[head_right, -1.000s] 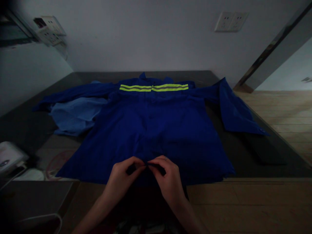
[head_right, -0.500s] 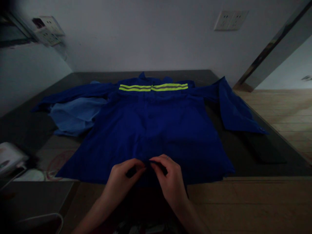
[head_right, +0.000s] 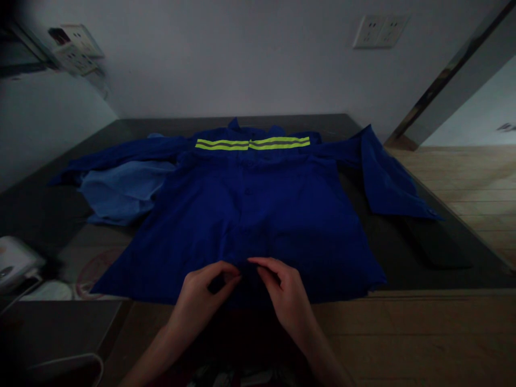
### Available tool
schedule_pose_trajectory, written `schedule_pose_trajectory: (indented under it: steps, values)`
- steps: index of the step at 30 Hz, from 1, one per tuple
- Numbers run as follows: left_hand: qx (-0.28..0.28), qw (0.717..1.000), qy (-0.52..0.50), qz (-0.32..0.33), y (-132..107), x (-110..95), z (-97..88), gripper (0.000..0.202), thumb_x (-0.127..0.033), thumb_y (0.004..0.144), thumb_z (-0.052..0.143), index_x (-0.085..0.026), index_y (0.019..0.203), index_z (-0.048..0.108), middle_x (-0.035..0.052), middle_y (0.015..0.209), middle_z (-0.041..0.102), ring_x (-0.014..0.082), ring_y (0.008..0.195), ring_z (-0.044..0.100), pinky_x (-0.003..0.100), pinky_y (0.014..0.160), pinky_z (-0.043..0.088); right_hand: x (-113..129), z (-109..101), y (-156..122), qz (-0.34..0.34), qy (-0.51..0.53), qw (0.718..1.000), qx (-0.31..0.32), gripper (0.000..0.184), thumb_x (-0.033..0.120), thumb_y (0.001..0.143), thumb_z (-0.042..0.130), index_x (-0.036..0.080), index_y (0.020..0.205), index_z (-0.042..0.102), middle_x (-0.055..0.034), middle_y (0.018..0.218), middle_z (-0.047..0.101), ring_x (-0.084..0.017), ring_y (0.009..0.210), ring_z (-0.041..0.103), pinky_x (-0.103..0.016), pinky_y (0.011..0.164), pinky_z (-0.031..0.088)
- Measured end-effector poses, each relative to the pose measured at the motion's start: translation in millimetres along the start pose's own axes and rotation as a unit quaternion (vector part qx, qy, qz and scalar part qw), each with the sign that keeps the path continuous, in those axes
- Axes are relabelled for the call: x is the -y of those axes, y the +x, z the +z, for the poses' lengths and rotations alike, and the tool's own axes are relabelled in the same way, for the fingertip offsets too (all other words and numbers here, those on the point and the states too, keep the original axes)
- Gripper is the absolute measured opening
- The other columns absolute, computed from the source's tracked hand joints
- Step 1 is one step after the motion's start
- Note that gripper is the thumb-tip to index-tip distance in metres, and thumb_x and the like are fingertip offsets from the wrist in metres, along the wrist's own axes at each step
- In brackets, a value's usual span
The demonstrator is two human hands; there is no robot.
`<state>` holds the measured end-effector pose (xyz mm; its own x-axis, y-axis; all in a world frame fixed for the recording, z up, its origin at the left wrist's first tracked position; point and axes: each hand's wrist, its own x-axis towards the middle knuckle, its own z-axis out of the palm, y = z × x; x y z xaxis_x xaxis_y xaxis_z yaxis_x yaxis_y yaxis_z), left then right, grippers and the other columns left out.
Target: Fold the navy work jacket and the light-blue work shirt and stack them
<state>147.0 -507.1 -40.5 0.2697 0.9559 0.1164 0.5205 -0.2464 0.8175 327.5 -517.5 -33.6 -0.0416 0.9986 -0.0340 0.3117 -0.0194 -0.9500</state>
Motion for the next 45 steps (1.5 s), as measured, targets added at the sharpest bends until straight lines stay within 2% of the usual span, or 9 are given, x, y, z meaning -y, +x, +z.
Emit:
schedule_pose_trajectory:
  steps: [4, 9, 16, 26, 34, 36, 41, 45]
  values:
    - [-0.005, 1.0, -0.004, -0.007, 0, 0, 0.2, 0.008, -0.013, 0.08, 0.061, -0.019, 0.079, 0.067, -0.0017, 0.073, 0.07, 0.0128, 0.066, 0.065, 0.022, 0.064, 0.052, 0, 3, -1, 0.006, 0.014, 1.0, 0.007, 0.019, 0.024, 0.081, 0.06, 0.021, 0.094, 0.073, -0.0044, 0.092, 0.074, -0.02, 0.084, 0.069, -0.032, 0.077, 0.055]
    - [-0.025, 1.0, -0.005, 0.001, 0, 0, 0.3, 0.007, -0.016, 0.081, 0.061, -0.019, 0.081, 0.067, -0.0008, 0.075, 0.071, 0.0134, 0.068, 0.066, 0.022, 0.065, 0.053, -3, 12, -3, -0.069, -0.022, 0.997, -0.039, 0.014, 0.019, 0.082, 0.059, 0.022, 0.083, 0.073, -0.0039, 0.082, 0.072, -0.018, 0.077, 0.067, -0.029, 0.072, 0.053]
    - [-0.038, 0.999, 0.011, 0.031, 0, 1, 0.9, 0.009, -0.018, 0.084, 0.058, -0.018, 0.079, 0.066, 0.0007, 0.075, 0.071, 0.0139, 0.068, 0.067, 0.023, 0.065, 0.054, 0, 18, -4, -0.114, -0.054, 0.991, -0.054, 0.018, 0.017, 0.085, 0.055, 0.022, 0.088, 0.072, -0.0038, 0.08, 0.069, -0.017, 0.075, 0.066, -0.028, 0.069, 0.054]
    - [-0.056, 0.996, 0.03, 0.064, -1, 4, 5.8, 0.009, -0.015, 0.084, 0.058, -0.018, 0.081, 0.065, -0.0002, 0.075, 0.07, 0.013, 0.069, 0.066, 0.022, 0.066, 0.052, -2, 20, -8, -0.116, -0.076, 0.988, -0.062, 0.019, 0.019, 0.087, 0.054, 0.022, 0.092, 0.072, -0.0036, 0.079, 0.068, -0.018, 0.075, 0.064, -0.029, 0.07, 0.052]
    - [-0.046, 0.999, -0.007, 0.015, 0, 5, 3.1, 0.01, -0.01, 0.079, 0.062, -0.019, 0.08, 0.067, -0.0019, 0.075, 0.071, 0.0125, 0.069, 0.067, 0.02, 0.066, 0.051, 7, 7, -1, -0.082, -0.031, 0.996, 0.028, 0.026, 0.027, 0.093, 0.047, 0.022, 0.093, 0.072, -0.0035, 0.085, 0.069, -0.016, 0.08, 0.066, -0.025, 0.072, 0.051]
    - [-0.046, 0.999, -0.016, 0.003, 1, 4, 1.9, 0.01, -0.011, 0.079, 0.062, -0.019, 0.079, 0.068, -0.002, 0.075, 0.072, 0.0124, 0.069, 0.067, 0.02, 0.067, 0.05, 6, 7, 2, -0.091, -0.03, 0.995, 0.017, 0.02, 0.024, 0.09, 0.052, 0.022, 0.09, 0.072, -0.0037, 0.085, 0.07, -0.017, 0.081, 0.066, -0.026, 0.073, 0.052]
    - [-0.042, 0.998, -0.038, -0.015, 1, 3, -0.4, 0.014, -0.011, 0.079, 0.059, -0.019, 0.08, 0.069, -0.0018, 0.077, 0.072, 0.0123, 0.07, 0.067, 0.019, 0.068, 0.051, 1, 15, 4, -0.124, -0.036, 0.99, -0.056, 0.011, 0.016, 0.081, 0.06, 0.021, 0.082, 0.07, -0.0032, 0.081, 0.07, -0.017, 0.077, 0.067, -0.028, 0.071, 0.053]
    - [-0.027, 0.997, -0.067, -0.04, 0, 3, -0.9, 0.014, -0.011, 0.078, 0.058, -0.02, 0.08, 0.069, -0.002, 0.074, 0.071, 0.0125, 0.069, 0.066, 0.02, 0.067, 0.05, 0, 18, 3, -0.141, -0.045, 0.987, -0.059, 0.011, 0.014, 0.081, 0.061, 0.021, 0.079, 0.069, -0.0021, 0.078, 0.069, -0.017, 0.074, 0.066, -0.027, 0.069, 0.053]
